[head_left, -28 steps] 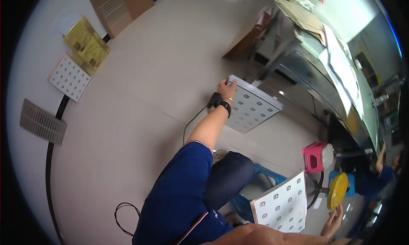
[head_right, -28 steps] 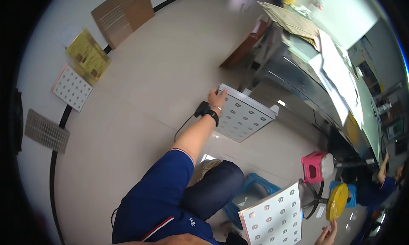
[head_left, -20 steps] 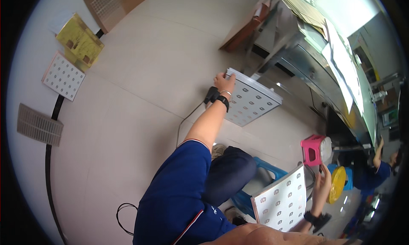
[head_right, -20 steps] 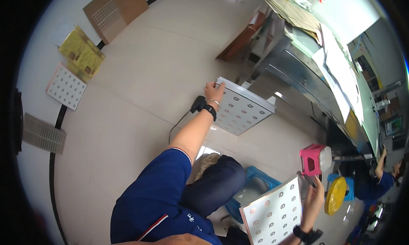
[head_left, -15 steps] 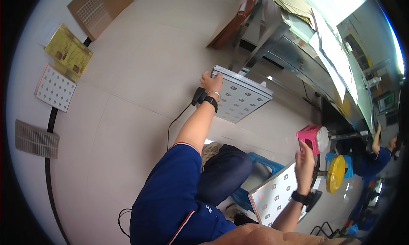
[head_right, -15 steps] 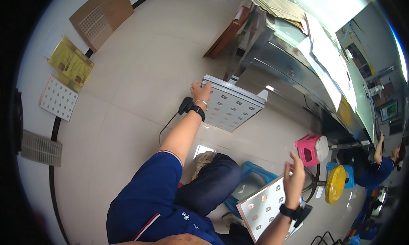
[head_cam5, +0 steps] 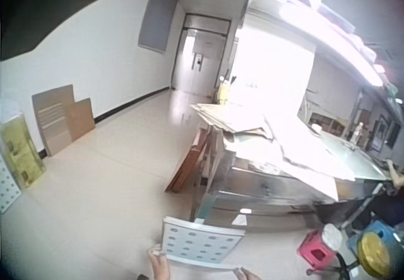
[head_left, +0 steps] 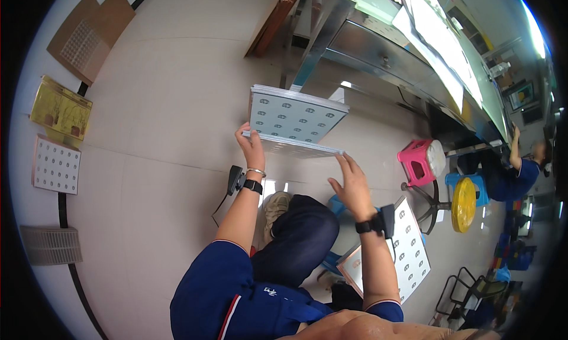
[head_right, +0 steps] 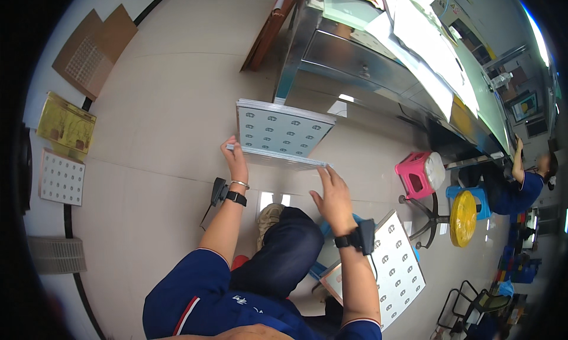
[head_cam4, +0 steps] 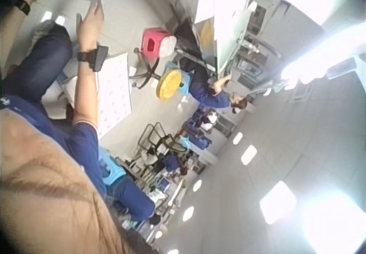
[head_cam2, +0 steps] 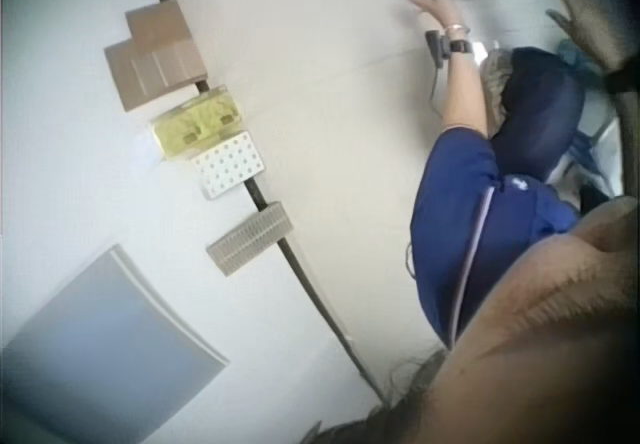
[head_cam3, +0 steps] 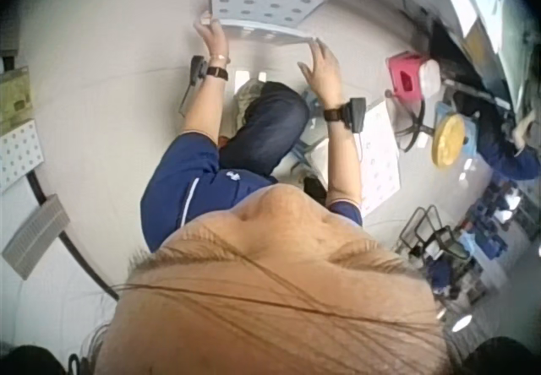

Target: The person is inspecting and sorting large white boards with circular copper/patterned designs, flipping them over and stacking them.

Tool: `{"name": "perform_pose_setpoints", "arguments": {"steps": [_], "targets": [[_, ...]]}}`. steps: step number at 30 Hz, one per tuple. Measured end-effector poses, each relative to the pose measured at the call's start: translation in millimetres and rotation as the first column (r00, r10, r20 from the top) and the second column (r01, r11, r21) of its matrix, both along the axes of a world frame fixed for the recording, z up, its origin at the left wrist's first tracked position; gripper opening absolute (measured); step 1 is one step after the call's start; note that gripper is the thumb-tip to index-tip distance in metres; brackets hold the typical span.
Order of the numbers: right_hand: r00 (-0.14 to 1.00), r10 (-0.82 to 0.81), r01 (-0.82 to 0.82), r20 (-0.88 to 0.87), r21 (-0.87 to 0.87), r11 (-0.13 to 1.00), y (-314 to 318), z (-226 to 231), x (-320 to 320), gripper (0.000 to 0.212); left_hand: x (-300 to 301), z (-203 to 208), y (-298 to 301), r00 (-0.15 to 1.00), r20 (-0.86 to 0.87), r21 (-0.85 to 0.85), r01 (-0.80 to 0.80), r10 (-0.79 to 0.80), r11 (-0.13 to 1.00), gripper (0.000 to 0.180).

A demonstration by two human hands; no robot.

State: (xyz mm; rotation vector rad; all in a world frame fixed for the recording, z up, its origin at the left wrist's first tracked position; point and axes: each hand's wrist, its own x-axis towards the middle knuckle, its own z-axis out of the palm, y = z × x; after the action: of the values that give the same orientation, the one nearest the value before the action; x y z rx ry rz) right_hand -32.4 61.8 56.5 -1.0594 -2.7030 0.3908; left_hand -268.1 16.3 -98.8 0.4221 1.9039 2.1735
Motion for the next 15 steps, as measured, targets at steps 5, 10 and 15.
{"name": "perform_pose_setpoints", "arguments": {"steps": [5,10,15], "targets": [[0.995,-0.007,-0.001,0.098,0.084,0.996,4,-36,-45,0.067,3,9,-8,0.994,0.083,0.065,0.069,-0.074,0.995,0.016],[0.981,-0.03,0.005,0.193,0.128,0.992,16,-61,-76,0.049,11,6,-22,0.997,0.047,0.07,0.062,-0.066,0.996,0.017],[0.87,0.248,-0.254,0.426,-0.044,0.966,22,-75,-79,0.03,28,-3,-51,0.995,-0.063,0.037,0.085,-0.082,0.996,0.034]]}}
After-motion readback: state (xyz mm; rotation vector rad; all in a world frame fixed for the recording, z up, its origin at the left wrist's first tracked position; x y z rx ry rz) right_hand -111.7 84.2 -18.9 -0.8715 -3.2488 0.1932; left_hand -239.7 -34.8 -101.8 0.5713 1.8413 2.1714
